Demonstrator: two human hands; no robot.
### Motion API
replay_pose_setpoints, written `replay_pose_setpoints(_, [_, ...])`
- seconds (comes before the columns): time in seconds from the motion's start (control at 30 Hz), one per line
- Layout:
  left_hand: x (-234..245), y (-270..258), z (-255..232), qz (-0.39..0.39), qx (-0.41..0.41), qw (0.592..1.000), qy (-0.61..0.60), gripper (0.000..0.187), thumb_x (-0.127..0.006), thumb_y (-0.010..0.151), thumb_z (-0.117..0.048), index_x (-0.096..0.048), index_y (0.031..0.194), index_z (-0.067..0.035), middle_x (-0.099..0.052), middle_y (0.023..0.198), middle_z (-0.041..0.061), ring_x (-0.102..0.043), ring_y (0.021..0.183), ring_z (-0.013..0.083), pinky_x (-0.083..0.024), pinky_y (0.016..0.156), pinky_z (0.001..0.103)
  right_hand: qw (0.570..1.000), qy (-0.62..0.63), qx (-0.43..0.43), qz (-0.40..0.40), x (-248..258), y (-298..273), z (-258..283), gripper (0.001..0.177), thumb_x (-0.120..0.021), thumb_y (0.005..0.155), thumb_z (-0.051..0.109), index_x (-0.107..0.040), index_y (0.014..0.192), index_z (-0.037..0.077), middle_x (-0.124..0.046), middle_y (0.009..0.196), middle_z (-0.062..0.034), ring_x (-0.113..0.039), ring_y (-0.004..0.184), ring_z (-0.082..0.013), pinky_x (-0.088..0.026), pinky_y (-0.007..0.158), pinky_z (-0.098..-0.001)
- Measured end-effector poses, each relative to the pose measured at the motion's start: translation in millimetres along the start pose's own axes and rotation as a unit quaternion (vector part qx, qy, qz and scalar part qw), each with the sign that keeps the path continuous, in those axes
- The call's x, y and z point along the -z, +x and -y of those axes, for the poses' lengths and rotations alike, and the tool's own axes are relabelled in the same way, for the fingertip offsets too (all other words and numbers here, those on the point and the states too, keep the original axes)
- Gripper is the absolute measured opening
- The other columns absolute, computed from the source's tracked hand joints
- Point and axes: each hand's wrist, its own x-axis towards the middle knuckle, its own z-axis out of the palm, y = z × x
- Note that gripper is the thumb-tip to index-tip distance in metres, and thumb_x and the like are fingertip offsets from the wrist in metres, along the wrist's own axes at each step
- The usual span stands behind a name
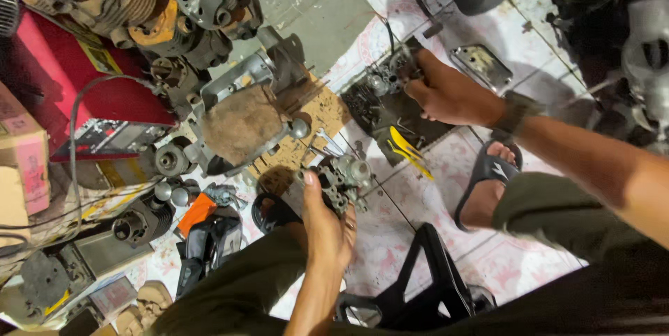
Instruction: The person holds a metallic mechanical component and uses a screwdriver to loosen and remove a screw. They then use a yellow-handled tool to scrape and clean the interior surfaces of the component.
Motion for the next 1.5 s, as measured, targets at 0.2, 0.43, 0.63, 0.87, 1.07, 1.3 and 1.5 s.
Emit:
replay_pose_setpoints(0.2, [-1.6, -11.1, -5.1, -0.012, 0.032, 0.996, 0.080, 0.053, -0.048, 0.082, -0.052, -0.060, 0.112, -0.010, -0.070, 0.101, 0.010, -0.066, 0.081, 0.0232, -0.054, 0.065, 0.033, 0.993, -0.113, 0.015, 0.014, 23.2, -106.2, 66.5, 0.037, -0.054, 0.087, 0.033, -0.054, 0.121, 0.019, -0.062, 0.074, -0.0049, -0.052, 0.058, -0.0177, -0.040, 0.054, -0.0351])
replay_pose_setpoints(0.43, [16.0, -22.2, -0.5, 0.081, -0.037, 0.991, 0.101, 0.053, -0.047, 0.084, -0.052, -0.064, 0.109, -0.009, -0.070, 0.088, 0.011, -0.065, 0.063, 0.0196, -0.044, 0.037, 0.026, 0.996, -0.009, 0.085, -0.009, -1.6, -161.9, 39.1, 0.040, -0.053, 0.085, 0.028, -0.052, 0.122, 0.014, -0.053, 0.052, -0.0007, -0.053, 0.031, -0.0128, -0.044, 0.026, -0.0263])
replay_pose_setpoints(0.63, [15.2, -35.0, -12.5, 0.096, -0.059, 0.991, 0.071, 0.063, -0.042, 0.083, -0.044, -0.056, 0.124, 0.001, -0.065, 0.114, 0.020, -0.063, 0.103, 0.0291, -0.052, 0.087, 0.042, 0.994, -0.021, 0.057, -0.086, -23.0, -166.2, 19.8, 0.035, -0.066, 0.078, 0.027, -0.064, 0.111, 0.016, -0.061, 0.058, -0.0008, -0.049, 0.046, -0.0104, -0.042, 0.045, -0.0273])
replay_pose_setpoints(0.87, [11.1, -46.9, -21.6, 0.069, 0.007, 0.989, 0.134, 0.067, -0.036, 0.081, -0.056, -0.058, 0.124, -0.009, -0.069, 0.106, 0.016, -0.060, 0.067, 0.0256, -0.042, 0.043, 0.035, 0.970, -0.055, 0.227, -0.067, -21.6, -166.1, 39.1, 0.021, -0.063, 0.080, 0.025, -0.068, 0.098, 0.014, -0.047, 0.039, 0.0023, -0.035, 0.034, -0.0120, -0.032, 0.040, -0.0279])
replay_pose_setpoints(1.07, [19.9, -37.4, -17.5, 0.125, -0.010, 0.990, 0.065, 0.065, -0.038, 0.083, -0.052, -0.056, 0.124, -0.004, -0.066, 0.110, 0.021, -0.064, 0.096, 0.0314, -0.055, 0.074, 0.045, 0.961, -0.093, 0.248, -0.081, -27.8, -166.2, 33.1, 0.023, -0.064, 0.080, 0.027, -0.067, 0.100, 0.017, -0.067, 0.057, 0.0030, -0.056, 0.043, -0.0153, -0.041, 0.053, -0.0295])
replay_pose_setpoints(1.3, [25.7, -33.6, -11.6, 0.214, -0.061, 0.973, 0.053, 0.065, -0.040, 0.084, -0.053, -0.056, 0.119, 0.000, -0.066, 0.105, 0.024, -0.065, 0.094, 0.0312, -0.053, 0.084, 0.043, 0.966, -0.080, 0.237, -0.062, -27.1, -169.2, 33.6, 0.026, -0.064, 0.079, 0.027, -0.068, 0.101, 0.015, -0.053, 0.041, 0.0020, -0.039, 0.035, -0.0140, -0.036, 0.040, -0.0302])
replay_pose_setpoints(1.5, [26.4, -32.2, -9.5, 0.221, -0.064, 0.972, 0.041, 0.066, -0.040, 0.084, -0.053, -0.055, 0.120, 0.002, -0.065, 0.106, 0.025, -0.064, 0.093, 0.0315, -0.053, 0.082, 0.043, 0.966, -0.095, 0.232, -0.063, -27.7, -168.9, 28.2, 0.027, -0.064, 0.079, 0.028, -0.068, 0.104, 0.017, -0.057, 0.047, 0.0001, -0.051, 0.038, -0.0158, -0.039, 0.043, -0.0307])
